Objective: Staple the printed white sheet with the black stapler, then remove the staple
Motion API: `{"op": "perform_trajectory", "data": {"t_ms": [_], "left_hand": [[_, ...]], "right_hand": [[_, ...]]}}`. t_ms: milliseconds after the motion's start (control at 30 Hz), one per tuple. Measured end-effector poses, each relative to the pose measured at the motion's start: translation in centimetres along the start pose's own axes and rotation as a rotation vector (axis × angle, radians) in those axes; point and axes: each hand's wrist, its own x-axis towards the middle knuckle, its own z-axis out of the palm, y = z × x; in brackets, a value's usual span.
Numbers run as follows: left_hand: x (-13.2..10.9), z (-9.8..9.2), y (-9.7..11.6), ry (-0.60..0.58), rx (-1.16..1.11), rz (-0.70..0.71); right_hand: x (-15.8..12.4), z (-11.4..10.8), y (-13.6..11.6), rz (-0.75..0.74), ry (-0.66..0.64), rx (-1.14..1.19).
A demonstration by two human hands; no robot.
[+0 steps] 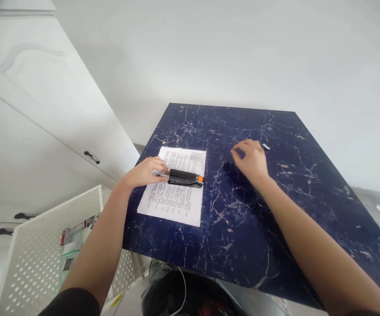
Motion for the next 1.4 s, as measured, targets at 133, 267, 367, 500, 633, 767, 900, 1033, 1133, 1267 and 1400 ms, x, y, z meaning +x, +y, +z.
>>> {"op": "perform_trajectory", "data": {"t_ms": [133,267,367,500,633,767,900,1033,1133,1267,1400], "left_hand": [[-0.1,0.1,0.0,0.015,0.005,0.012],[-0.3,0.0,0.0,0.016,0.009,-0.011],[-0.4,0.0,-0.1,0.003,0.007,-0.031],[-0.5,-0.1,-0.3,-0.011,0.009,-0.064],[-0.9,-0.5,-0.4,-0.026,0.009,-0.081],[-1.5,-1.3,-0.5,-0.009,-0.037,-0.098],[-2.0,-1.9,-0.9,-0.017,-0.071,-0.109],[-2.3,-2.2,-1.3,-0.060,-0.085,-0.108],[-2.3,-2.1,-1.5,-0.056,-0.099,-0.126],[-2.1,-1.8,-1.7,-0.033,-0.125,-0.133],[-1.9,-1.5,-2.1,-0.025,-0.125,-0.116]], "right_hand": [[3.2,-0.6,7.1,0.190,0.093,-0.160],[4.6,-0.4,12.4,0.368,-0.068,-0.185],[4.3,0.1,13.4,0.433,-0.091,-0.176],[3.9,0.1,13.6,0.431,-0.048,-0.182],[4.8,0.2,12.5,0.418,-0.009,-0.162],[7.0,2.8,6.3,0.312,-0.066,0.055],[9.9,7.7,-3.5,0.117,-0.213,0.341],[12.7,12.3,-10.8,-0.003,-0.318,0.448],[14.2,14.5,-13.2,-0.067,-0.400,0.425],[13.7,13.2,-14.0,-0.090,-0.406,0.386],[8.3,6.2,-13.6,-0.136,-0.451,0.529]]}}
